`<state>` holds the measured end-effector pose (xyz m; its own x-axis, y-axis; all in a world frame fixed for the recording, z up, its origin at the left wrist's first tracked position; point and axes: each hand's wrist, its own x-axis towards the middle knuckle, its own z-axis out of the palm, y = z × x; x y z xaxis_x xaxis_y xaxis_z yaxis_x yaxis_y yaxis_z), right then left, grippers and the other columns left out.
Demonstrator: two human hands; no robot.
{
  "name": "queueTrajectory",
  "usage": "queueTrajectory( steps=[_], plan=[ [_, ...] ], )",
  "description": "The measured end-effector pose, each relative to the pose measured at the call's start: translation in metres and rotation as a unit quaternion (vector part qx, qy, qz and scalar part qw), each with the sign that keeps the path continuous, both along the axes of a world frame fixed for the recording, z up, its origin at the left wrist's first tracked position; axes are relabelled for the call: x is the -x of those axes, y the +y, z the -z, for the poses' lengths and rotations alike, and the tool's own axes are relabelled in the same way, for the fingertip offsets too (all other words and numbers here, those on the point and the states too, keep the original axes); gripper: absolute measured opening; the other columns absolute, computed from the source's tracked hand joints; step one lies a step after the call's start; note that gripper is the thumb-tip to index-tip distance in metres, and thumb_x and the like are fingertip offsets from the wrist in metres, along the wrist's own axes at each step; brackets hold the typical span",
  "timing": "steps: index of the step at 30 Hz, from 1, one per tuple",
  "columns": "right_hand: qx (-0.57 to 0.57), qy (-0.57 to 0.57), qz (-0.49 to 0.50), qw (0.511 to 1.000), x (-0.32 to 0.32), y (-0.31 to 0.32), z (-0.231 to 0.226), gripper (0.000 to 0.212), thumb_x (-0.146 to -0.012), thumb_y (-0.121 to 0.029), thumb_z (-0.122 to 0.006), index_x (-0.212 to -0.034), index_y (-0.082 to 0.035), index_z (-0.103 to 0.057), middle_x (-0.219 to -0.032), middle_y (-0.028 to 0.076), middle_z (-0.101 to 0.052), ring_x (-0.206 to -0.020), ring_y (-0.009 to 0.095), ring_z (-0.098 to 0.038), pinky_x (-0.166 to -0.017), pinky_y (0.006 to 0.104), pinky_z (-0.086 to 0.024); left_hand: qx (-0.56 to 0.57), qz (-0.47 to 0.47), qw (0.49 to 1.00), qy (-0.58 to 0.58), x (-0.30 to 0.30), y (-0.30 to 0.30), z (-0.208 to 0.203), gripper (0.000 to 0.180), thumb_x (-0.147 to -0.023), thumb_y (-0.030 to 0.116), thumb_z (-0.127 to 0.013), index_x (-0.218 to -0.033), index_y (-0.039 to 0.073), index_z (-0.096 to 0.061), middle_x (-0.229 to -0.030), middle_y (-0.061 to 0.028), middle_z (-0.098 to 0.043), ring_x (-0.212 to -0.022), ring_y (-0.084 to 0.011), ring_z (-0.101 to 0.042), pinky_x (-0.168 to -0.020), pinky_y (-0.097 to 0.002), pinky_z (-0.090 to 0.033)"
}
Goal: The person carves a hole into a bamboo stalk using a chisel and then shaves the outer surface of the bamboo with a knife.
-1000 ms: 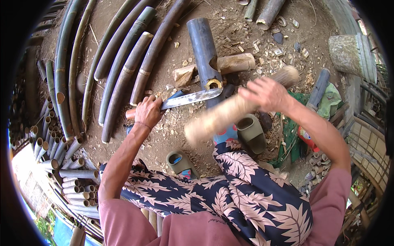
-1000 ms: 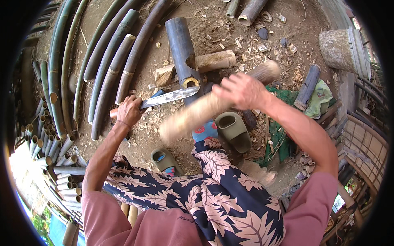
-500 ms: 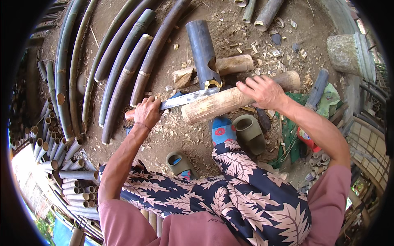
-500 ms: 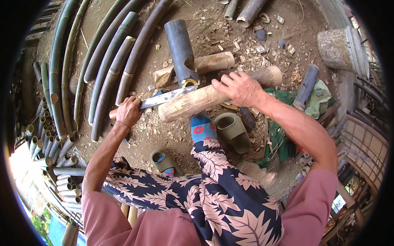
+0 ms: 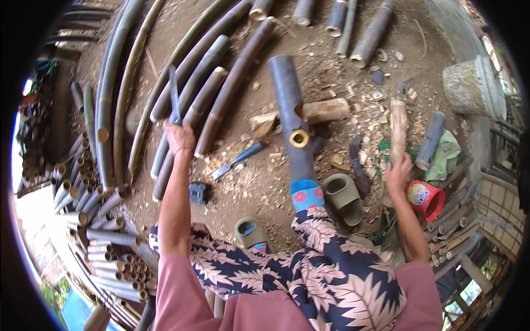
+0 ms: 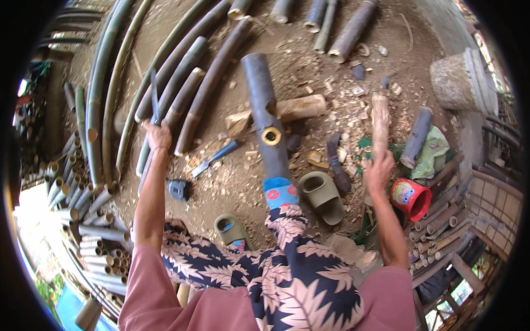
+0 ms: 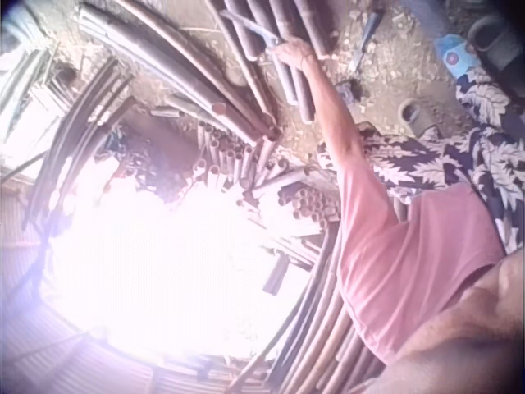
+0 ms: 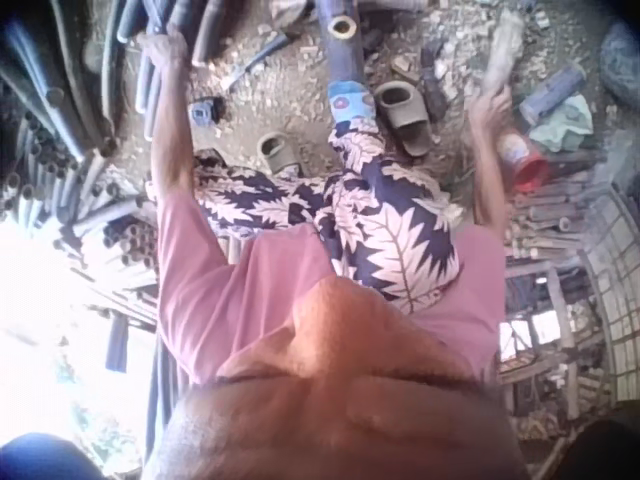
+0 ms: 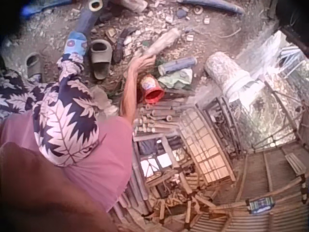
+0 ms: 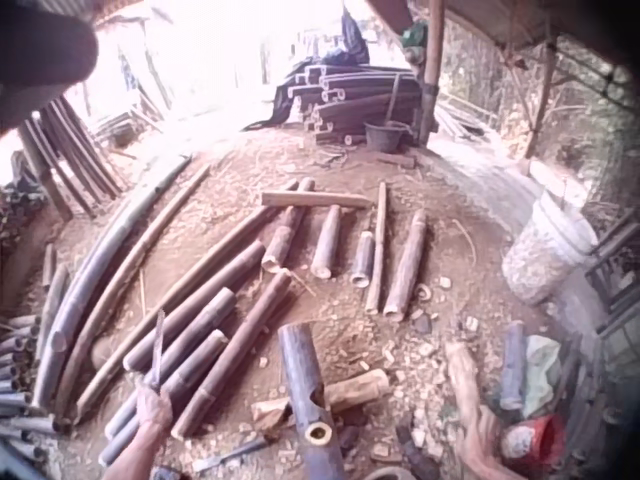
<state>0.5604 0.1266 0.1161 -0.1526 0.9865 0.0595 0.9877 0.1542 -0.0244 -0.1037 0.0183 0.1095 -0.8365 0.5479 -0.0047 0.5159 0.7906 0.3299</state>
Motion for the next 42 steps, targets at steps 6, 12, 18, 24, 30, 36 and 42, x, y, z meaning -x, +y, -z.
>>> queueTrajectory(
  steps=[6, 12, 18, 24, 30, 36, 42],
  plan=[
    [0.232, 0.133, -0.044, 0.963, 0.091, -0.031, 0.022, 0.051, -0.082, -0.027, -0.072, -0.118, 0.001, -0.049, -0.111, 0.024, -0.055, -0.106, 0.044, -0.053, -0.092, 0.0499, -0.043, 0.093, -0.013, 0.992, 0.08, 0.017, -0.027, 0.028, 0.072, -0.086, 0.029, -0.069, -0.139, -0.005, -0.034, -0.134, -0.0283, -0.047, -0.127, -0.0428, -0.044, -0.105, -0.0499, -0.038],
    [0.341, 0.22, 0.063, 0.912, 0.068, -0.005, -0.041, 0.053, -0.079, -0.019, -0.064, -0.127, -0.002, -0.047, -0.093, 0.022, -0.064, -0.084, 0.039, -0.065, -0.078, 0.0463, -0.05, -0.075, 0.168, 0.952, -0.245, -0.133, 0.004, -0.043, 0.04, -0.088, 0.023, -0.07, -0.119, -0.001, -0.059, -0.115, -0.0183, -0.063, -0.106, -0.0278, -0.059, -0.092, -0.0426, -0.048],
    [0.362, 0.162, -0.329, 0.857, 0.149, 0.064, -0.141, 0.052, -0.081, -0.014, -0.065, -0.127, 0.002, -0.048, -0.099, 0.018, -0.063, -0.079, 0.035, -0.067, -0.073, 0.0418, -0.054, -0.102, 0.101, 0.491, -0.859, -0.324, -0.009, -0.097, 0.081, -0.089, 0.063, -0.057, -0.14, 0.001, -0.045, -0.102, -0.0058, -0.058, -0.102, -0.0165, -0.055, -0.096, -0.0361, -0.046],
    [0.316, -0.112, -0.561, 0.757, 0.226, 0.083, -0.116, 0.043, -0.075, -0.024, -0.071, -0.11, -0.002, -0.057, -0.084, 0.011, -0.067, -0.072, 0.024, -0.069, -0.064, 0.036, -0.053, -0.265, -0.271, 0.194, -0.905, -0.388, 0.039, -0.047, 0.082, -0.092, 0.074, -0.035, -0.144, 0.011, -0.041, -0.133, -0.0074, -0.051, -0.125, -0.0242, -0.047, -0.112, -0.0439, -0.03],
    [0.422, -0.139, -0.56, 0.699, 0.249, 0.095, -0.102, 0.044, -0.079, -0.03, -0.068, -0.109, 0.002, -0.059, -0.081, 0.016, -0.068, -0.064, 0.027, -0.069, -0.057, 0.0398, -0.053, -0.312, -0.343, 0.268, -0.844, -0.373, 0.054, -0.052, 0.06, -0.102, 0.05, -0.04, -0.148, 0.013, -0.038, -0.14, -0.0086, -0.052, -0.129, -0.0222, -0.048, -0.107, -0.0441, -0.037],
    [0.52, 0.223, -0.144, 0.811, 0.233, -0.012, -0.072, 0.045, -0.081, -0.019, -0.069, -0.121, -0.003, -0.056, -0.084, 0.02, -0.069, -0.071, 0.039, -0.068, -0.064, 0.0477, -0.055, 0.103, -0.077, 0.709, -0.693, -0.29, 0.032, -0.051, 0.039, -0.097, 0.035, -0.054, -0.1, -0.001, -0.07, -0.069, -0.0162, -0.067, -0.057, -0.028, -0.065, -0.055, -0.0432, -0.05],
    [0.501, 0.251, -0.04, 0.828, 0.238, -0.028, -0.082, 0.048, -0.079, -0.014, -0.066, -0.125, -0.006, -0.056, -0.098, 0.024, -0.067, -0.087, 0.043, -0.065, -0.074, 0.0498, -0.053, 0.108, 0.042, 0.759, -0.641, -0.287, 0.049, -0.042, 0.046, -0.093, 0.033, -0.051, -0.074, -0.008, -0.064, -0.065, -0.031, -0.061, -0.067, -0.0416, -0.067, -0.062, -0.0475, -0.051]
  ],
)
